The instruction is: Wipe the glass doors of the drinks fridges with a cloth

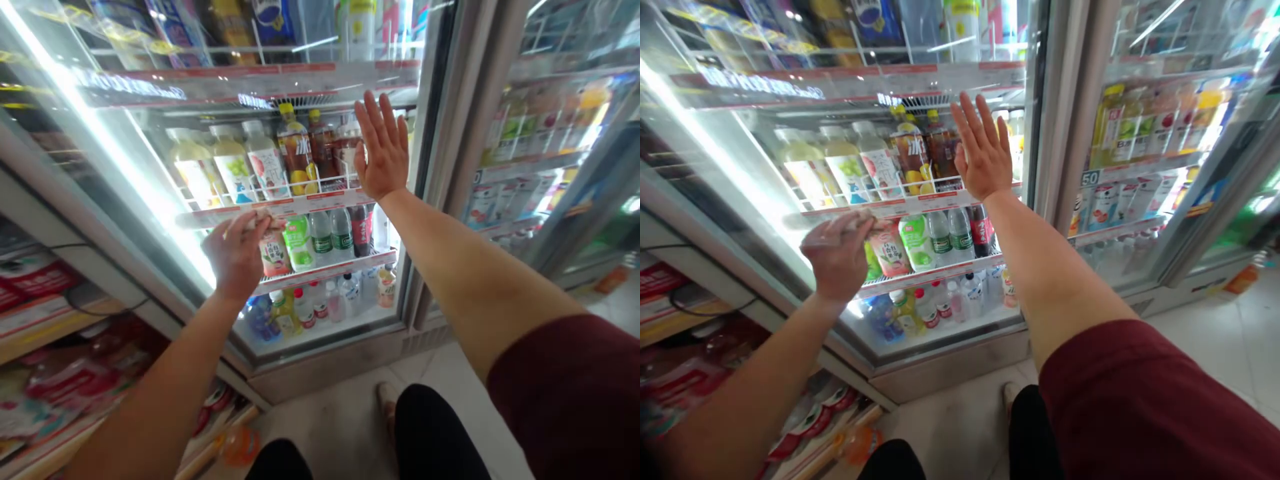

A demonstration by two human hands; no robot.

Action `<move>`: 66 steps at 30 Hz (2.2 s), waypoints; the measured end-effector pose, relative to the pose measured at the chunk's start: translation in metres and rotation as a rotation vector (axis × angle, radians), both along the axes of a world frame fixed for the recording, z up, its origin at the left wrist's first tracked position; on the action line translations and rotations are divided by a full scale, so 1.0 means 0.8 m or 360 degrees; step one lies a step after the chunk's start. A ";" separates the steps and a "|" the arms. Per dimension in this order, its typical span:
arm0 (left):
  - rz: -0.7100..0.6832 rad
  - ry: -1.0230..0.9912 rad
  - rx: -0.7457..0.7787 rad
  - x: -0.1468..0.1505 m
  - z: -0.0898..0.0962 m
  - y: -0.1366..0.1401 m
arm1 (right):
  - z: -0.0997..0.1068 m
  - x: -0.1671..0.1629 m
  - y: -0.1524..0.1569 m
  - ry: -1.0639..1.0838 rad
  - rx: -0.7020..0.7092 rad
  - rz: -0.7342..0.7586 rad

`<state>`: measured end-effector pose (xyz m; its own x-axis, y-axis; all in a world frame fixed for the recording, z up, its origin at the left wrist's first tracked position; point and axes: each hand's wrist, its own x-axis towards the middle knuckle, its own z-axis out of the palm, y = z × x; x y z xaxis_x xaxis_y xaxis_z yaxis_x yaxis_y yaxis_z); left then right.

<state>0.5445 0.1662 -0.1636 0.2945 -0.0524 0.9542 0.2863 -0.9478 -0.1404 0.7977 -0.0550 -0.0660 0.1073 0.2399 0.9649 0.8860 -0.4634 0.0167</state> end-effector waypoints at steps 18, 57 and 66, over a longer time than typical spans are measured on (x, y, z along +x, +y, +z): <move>0.0042 0.0026 0.0280 -0.014 0.057 0.023 | 0.000 -0.002 -0.002 0.0061 -0.0032 -0.0014; -0.0182 0.0116 0.0283 0.049 0.106 0.031 | -0.010 -0.055 0.022 -0.0188 -0.0072 0.0468; 0.0077 0.0059 0.0006 0.042 0.106 0.021 | -0.007 -0.137 0.092 -0.0254 -0.0474 0.0465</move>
